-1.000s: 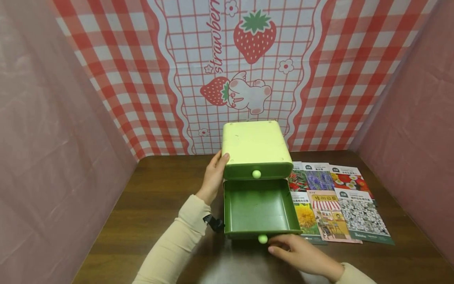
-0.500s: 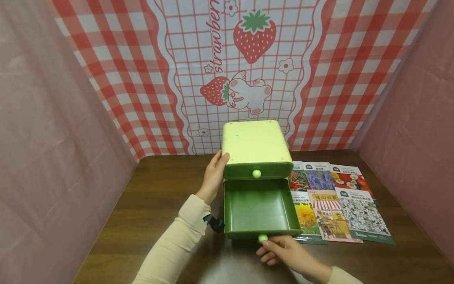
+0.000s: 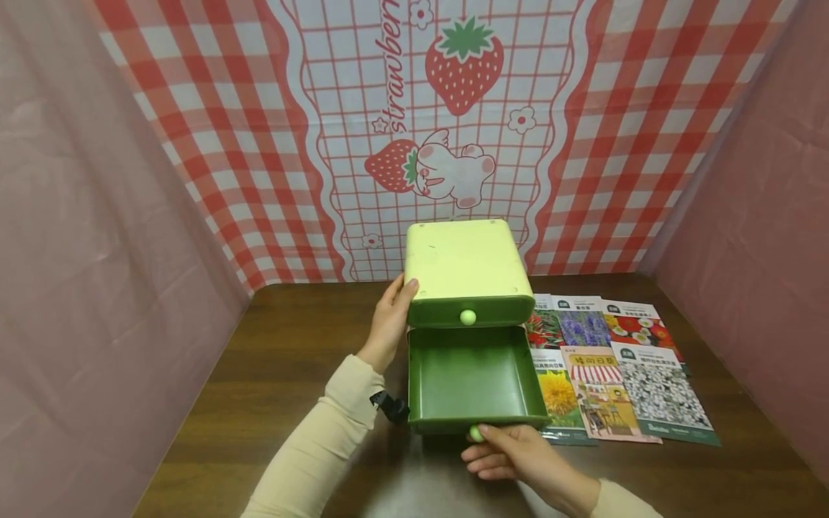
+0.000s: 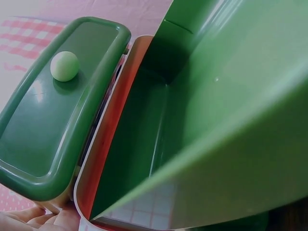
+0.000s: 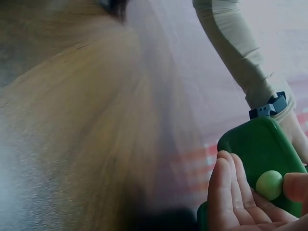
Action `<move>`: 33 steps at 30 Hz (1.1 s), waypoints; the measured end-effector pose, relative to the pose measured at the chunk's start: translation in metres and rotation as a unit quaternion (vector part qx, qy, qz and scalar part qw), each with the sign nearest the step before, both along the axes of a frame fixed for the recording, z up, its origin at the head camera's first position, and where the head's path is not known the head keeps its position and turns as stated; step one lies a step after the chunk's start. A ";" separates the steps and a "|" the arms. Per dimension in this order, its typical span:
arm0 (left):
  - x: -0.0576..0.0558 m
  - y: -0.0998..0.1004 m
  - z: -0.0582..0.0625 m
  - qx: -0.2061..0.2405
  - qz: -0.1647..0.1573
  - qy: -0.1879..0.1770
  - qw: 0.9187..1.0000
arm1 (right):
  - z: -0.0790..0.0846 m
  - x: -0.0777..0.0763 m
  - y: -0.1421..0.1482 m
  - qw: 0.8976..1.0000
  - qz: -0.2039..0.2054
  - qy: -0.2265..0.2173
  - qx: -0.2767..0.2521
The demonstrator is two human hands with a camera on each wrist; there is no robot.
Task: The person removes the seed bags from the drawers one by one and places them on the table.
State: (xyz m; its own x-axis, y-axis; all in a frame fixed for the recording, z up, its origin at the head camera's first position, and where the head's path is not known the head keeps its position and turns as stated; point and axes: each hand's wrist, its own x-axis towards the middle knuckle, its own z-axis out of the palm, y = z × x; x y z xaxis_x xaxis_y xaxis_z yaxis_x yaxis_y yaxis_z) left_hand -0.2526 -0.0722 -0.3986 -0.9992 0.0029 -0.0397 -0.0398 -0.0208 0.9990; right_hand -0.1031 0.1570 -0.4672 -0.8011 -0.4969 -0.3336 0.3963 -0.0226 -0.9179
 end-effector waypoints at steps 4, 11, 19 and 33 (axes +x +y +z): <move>0.000 -0.001 -0.001 -0.003 0.001 0.003 1.000 | 0.006 -0.005 -0.001 1.000 -0.007 -0.010 0.005; 0.000 -0.002 -0.001 -0.006 -0.002 0.005 1.000 | 0.015 -0.016 0.000 1.000 -0.017 -0.020 0.004; 0.000 -0.001 -0.001 -0.009 -0.006 0.008 1.000 | 0.021 -0.032 -0.004 0.999 -0.027 -0.017 0.010; -0.001 -0.001 -0.001 -0.008 -0.004 0.009 1.000 | 0.015 -0.067 -0.007 0.998 -0.052 -0.028 -0.023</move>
State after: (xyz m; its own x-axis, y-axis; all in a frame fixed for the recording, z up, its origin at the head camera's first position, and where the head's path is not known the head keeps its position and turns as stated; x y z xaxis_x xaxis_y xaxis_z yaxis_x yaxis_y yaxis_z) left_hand -0.2535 -0.0734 -0.3999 -0.9997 0.0108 -0.0211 -0.0212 -0.0054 0.9998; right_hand -0.1699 0.1504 -0.4525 -0.8302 -0.4277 -0.3577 0.4397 -0.1078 -0.8917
